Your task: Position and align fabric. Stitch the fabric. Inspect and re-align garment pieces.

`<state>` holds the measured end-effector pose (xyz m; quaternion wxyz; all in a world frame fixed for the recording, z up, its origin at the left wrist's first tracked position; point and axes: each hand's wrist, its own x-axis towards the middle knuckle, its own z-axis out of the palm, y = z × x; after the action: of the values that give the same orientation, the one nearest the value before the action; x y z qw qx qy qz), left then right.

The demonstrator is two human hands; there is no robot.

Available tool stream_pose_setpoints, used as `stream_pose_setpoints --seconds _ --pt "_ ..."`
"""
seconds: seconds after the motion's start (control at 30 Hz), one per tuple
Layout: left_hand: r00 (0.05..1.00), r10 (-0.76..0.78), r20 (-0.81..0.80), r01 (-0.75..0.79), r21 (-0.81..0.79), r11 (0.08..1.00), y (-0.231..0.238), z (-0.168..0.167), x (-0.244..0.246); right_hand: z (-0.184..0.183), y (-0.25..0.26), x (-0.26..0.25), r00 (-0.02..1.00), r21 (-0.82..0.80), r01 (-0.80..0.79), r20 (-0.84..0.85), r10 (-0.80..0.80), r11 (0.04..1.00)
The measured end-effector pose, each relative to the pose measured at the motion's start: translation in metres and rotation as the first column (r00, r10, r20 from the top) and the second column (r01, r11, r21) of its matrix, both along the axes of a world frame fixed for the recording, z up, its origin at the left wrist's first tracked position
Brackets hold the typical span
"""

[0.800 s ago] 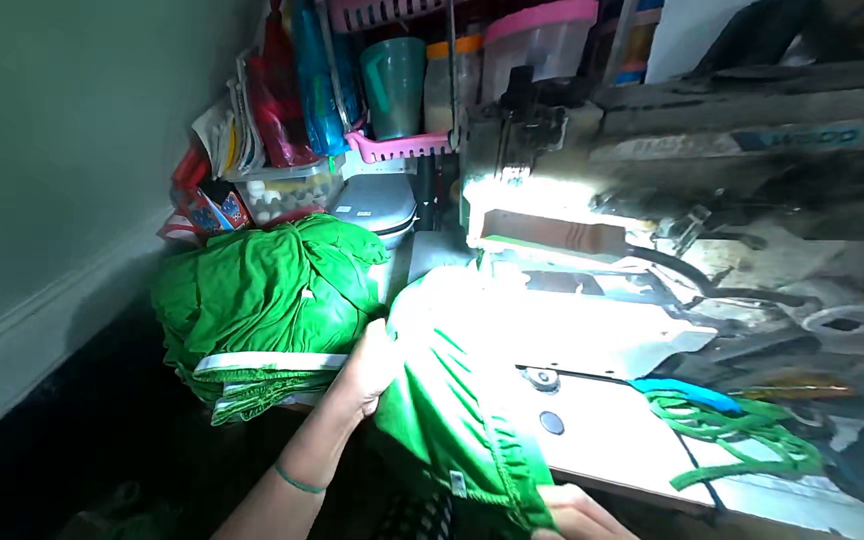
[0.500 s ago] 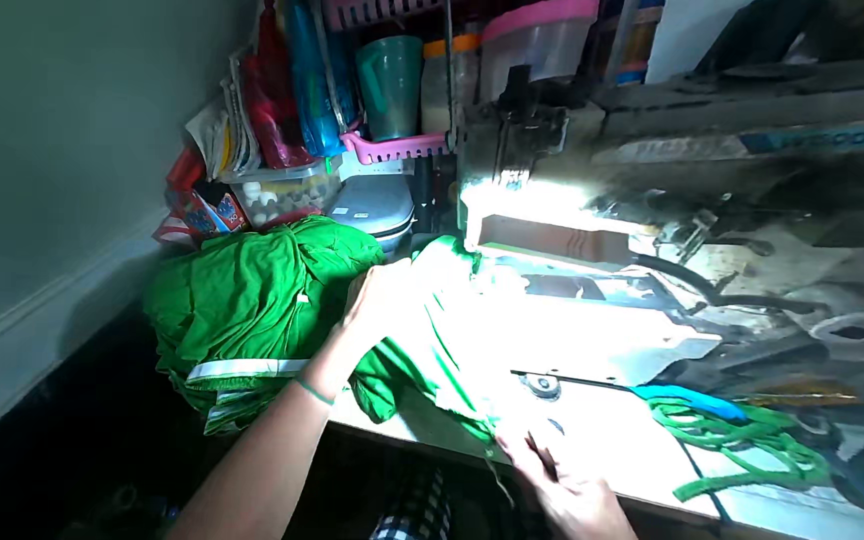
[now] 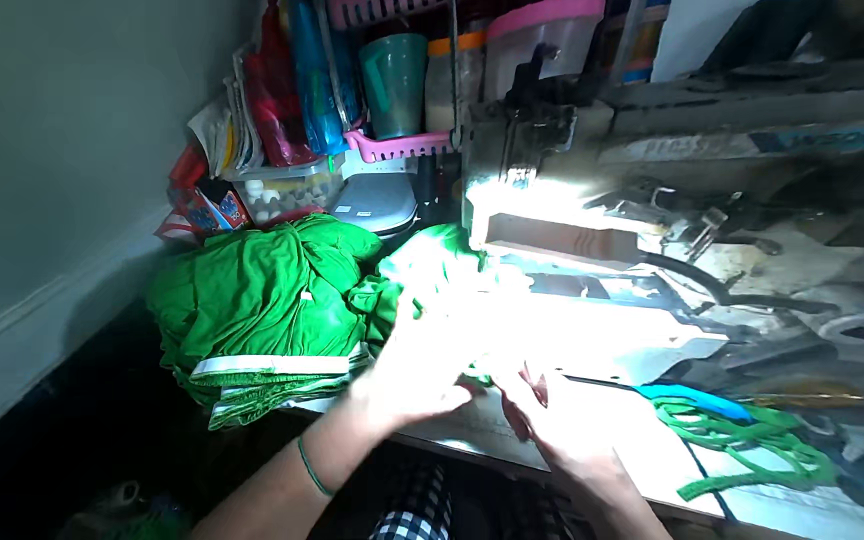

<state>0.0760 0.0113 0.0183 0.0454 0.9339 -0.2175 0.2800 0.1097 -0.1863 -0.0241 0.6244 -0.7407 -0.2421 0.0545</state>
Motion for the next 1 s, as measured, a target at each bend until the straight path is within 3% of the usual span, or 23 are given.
stream_pose_setpoints --seconds 0.07,0.2,0.4,0.53,0.63,0.87,1.0 --pt "0.994 -0.018 0.111 0.009 0.074 0.997 -0.006 -0.010 -0.008 -0.001 -0.013 -0.018 0.998 0.033 -0.048 0.040 0.047 0.998" --pt "0.984 0.048 0.171 -0.072 0.138 0.988 0.016 0.001 -0.016 -0.002 -0.040 -0.052 0.985 0.094 -0.175 0.028 0.173 0.980" --pt "0.948 0.262 0.181 -0.299 0.221 0.928 0.028 0.035 -0.005 -0.012 -0.031 -0.040 0.996 0.092 -0.092 -0.003 0.093 0.992" --pt "0.910 0.412 0.042 -0.404 0.313 0.860 0.031 0.044 0.013 -0.019 -0.011 -0.009 0.996 -0.007 -0.025 -0.084 0.024 1.000" --pt "0.862 0.502 -0.069 -0.459 0.314 0.831 0.035 0.047 0.029 -0.015 -0.002 0.008 0.999 -0.086 -0.003 -0.048 -0.001 0.996" --pt "0.862 0.457 -0.221 -0.428 0.167 0.888 0.038 0.054 0.026 -0.013 0.007 0.013 0.998 -0.049 0.016 -0.059 -0.019 0.999" --pt "0.828 0.433 -0.356 -0.382 0.206 0.901 0.037 0.068 0.035 -0.023 0.000 -0.019 0.977 0.062 0.179 -0.131 -0.170 0.982"
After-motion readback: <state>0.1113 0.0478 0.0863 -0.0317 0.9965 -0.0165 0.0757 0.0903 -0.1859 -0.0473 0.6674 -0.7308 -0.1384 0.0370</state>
